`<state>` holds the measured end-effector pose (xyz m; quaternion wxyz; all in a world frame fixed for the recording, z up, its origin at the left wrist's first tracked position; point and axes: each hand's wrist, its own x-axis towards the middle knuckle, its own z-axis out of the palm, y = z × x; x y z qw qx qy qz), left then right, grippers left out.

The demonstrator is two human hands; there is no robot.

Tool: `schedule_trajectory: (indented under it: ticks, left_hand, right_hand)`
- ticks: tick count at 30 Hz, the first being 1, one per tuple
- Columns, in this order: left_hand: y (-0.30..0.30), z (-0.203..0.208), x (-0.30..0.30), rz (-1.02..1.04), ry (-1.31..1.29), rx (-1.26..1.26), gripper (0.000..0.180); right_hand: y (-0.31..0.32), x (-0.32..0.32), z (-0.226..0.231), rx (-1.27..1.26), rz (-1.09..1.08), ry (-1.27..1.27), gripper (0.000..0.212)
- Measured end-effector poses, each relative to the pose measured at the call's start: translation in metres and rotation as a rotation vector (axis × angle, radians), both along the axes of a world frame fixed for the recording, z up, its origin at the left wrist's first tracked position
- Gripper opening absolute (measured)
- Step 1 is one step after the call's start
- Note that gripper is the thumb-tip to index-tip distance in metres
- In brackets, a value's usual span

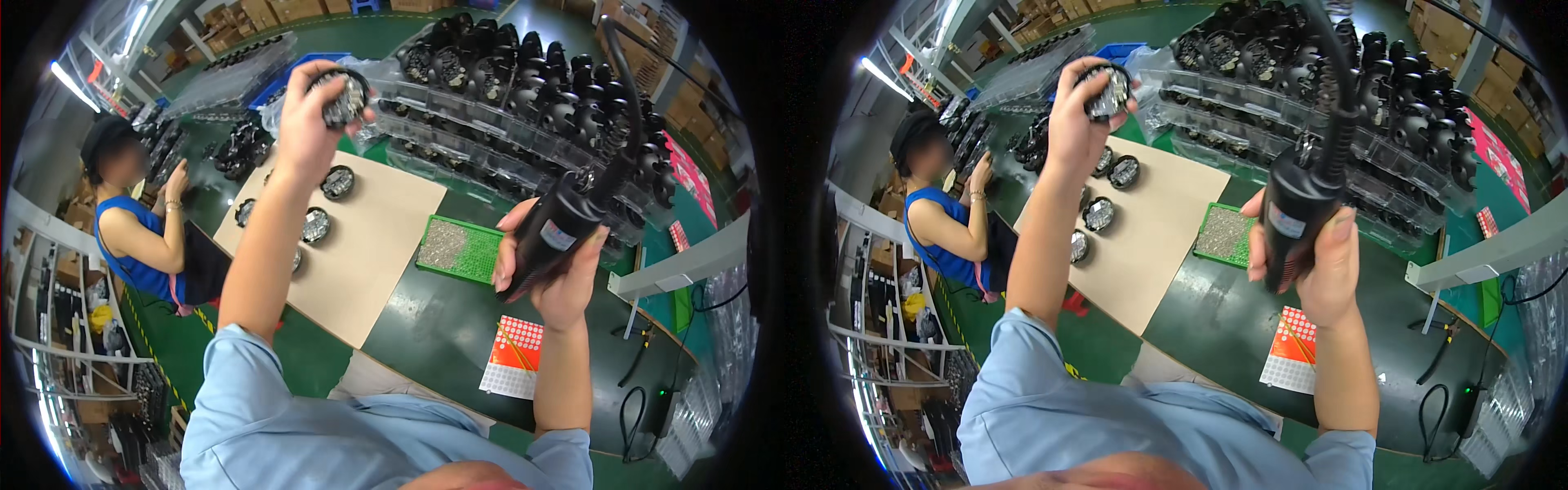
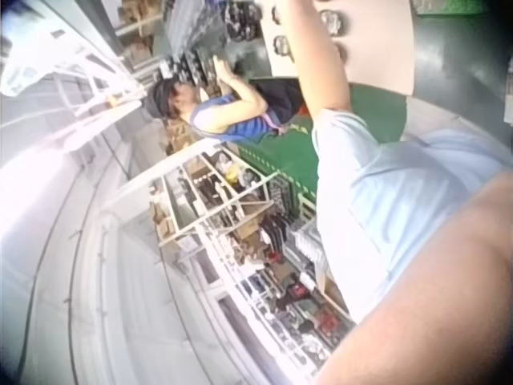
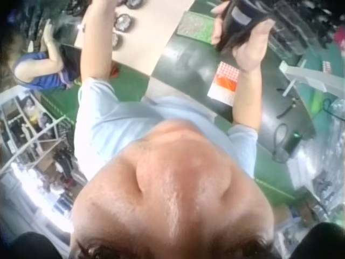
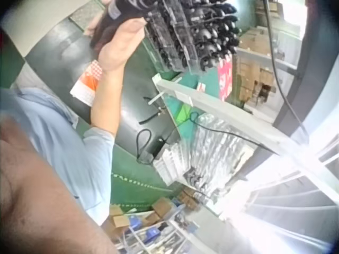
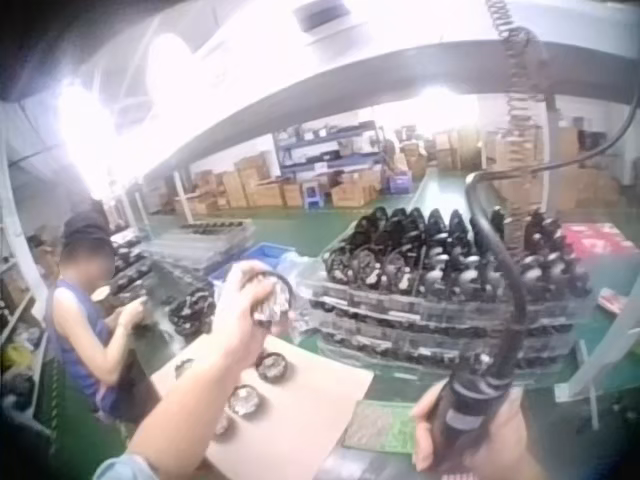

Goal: Assembling and inspecting electronic LED lighting components at a factory workbench.

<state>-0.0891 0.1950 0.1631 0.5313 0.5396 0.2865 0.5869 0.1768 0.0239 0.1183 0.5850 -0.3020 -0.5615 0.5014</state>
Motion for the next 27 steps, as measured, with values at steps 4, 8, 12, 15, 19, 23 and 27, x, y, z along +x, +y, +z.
schedule_trajectory:
  ticks: [4, 8, 12, 15, 19, 23, 27]
  left_hand:
    - [0.079, 0.020, 0.016, 0.066, 0.074, 0.111, 0.024]
    - [0.148, 0.037, 0.043, 0.110, 0.175, 0.117, 0.022]
    - [0.262, 0.037, 0.059, -0.191, 0.101, -0.141, 0.027]
    - [0.290, 0.036, 0.094, -0.074, 0.310, -0.047, 0.031]
    - [0.296, 0.029, 0.117, -0.065, 0.504, 0.053, 0.039]
    - [0.316, 0.030, 0.115, -0.077, 0.825, 0.069, 0.052]
    - [0.315, 0.024, 0.120, -0.068, 1.062, 0.135, 0.057]
  right_hand:
    - [0.000, 0.007, -0.001, -0.004, -0.006, -0.018, 0.098]
    - [-0.001, 0.013, 0.005, -0.058, 0.001, -0.024, 0.098]
    - [-0.001, 0.018, 0.010, -0.096, 0.031, -0.033, 0.102]
    - [-0.003, 0.021, 0.008, -0.129, 0.036, 0.008, 0.102]
    - [0.000, 0.022, 0.001, -0.108, -0.019, 0.021, 0.103]
    - [0.002, 0.024, 0.002, -0.114, -0.026, 0.045, 0.102]
    - [0.002, 0.023, 0.000, -0.103, -0.063, 0.090, 0.101]
